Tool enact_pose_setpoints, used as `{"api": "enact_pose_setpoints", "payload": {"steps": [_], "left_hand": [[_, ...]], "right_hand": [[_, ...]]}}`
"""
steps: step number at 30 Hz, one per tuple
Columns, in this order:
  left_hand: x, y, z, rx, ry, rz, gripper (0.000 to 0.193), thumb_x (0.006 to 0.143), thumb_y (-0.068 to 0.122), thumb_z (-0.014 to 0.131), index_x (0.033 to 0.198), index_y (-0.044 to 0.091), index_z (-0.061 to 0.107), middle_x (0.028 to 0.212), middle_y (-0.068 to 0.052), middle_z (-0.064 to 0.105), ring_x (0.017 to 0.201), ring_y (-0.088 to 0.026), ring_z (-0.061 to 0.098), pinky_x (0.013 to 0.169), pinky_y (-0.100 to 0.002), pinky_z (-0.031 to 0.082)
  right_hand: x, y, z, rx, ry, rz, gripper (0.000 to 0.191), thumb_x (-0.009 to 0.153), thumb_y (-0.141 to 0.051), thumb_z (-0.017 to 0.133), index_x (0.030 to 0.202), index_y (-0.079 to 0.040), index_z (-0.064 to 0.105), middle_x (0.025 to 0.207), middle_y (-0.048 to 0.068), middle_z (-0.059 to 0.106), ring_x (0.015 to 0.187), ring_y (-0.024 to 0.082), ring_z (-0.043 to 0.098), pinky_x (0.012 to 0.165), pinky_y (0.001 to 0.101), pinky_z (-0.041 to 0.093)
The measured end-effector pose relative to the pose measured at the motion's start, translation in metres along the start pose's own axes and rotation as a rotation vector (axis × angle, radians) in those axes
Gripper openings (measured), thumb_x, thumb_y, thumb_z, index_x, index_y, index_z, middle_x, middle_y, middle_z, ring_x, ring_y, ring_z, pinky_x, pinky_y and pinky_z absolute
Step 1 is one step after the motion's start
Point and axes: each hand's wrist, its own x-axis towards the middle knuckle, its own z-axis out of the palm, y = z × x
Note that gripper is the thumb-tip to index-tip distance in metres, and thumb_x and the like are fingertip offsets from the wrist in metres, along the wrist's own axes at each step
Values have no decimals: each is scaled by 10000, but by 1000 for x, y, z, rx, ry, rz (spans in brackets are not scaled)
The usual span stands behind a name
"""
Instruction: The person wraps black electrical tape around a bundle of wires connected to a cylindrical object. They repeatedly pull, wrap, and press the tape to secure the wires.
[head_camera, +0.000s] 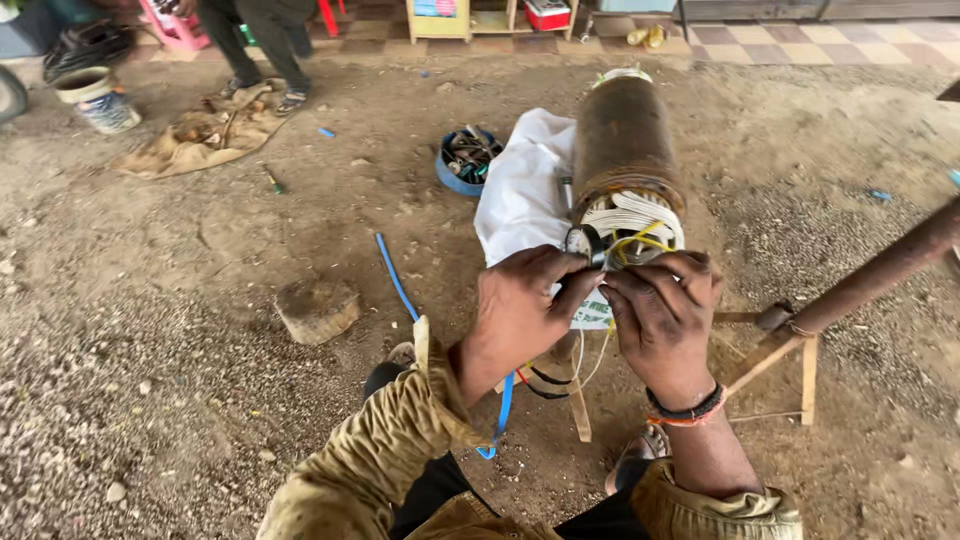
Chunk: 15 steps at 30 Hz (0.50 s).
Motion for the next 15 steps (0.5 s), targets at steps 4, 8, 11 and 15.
{"api": "enact_pose_setpoints", "payload": {"steps": [4, 8, 11, 15], "left_hand": [[6, 0, -3, 5, -69, -175, 171, 909, 262, 772, 941, 96, 748, 836, -116, 738, 742, -295, 730, 655, -410, 556], [13, 0, -7, -16, -155, -281, 179, 892, 281, 766, 919, 105, 764, 782, -125, 729, 696, -290, 736, 630, -400, 562], [14, 0, -8, 122, -241, -259, 220, 914, 344, 783, 1000, 143, 797, 810, -123, 744, 703, -297, 742, 664, -404, 575], [6, -2, -15, 61, -173, 89, 538, 916, 422, 783, 1229, 34, 580, 1054, -109, 724, 817, -293, 745, 728, -408, 588]], "right_hand": [[-3, 3, 7, -15, 18, -5, 197, 850, -109, 873, 1014, -122, 766, 1027, 0, 694, 1113, 241, 587, 979, 436, 411], [-7, 7, 10, -18, 17, 7, 189, 885, -92, 858, 1048, -123, 769, 1036, -8, 689, 1128, 233, 583, 1003, 425, 418], [-11, 13, 9, -4, 44, -57, 205, 826, -99, 849, 1013, -156, 789, 1030, -14, 697, 1092, 230, 572, 970, 446, 399], [-16, 21, 9, -54, 2, -35, 205, 863, -100, 842, 1052, -172, 806, 1042, -10, 682, 1121, 248, 577, 990, 432, 418]]}}
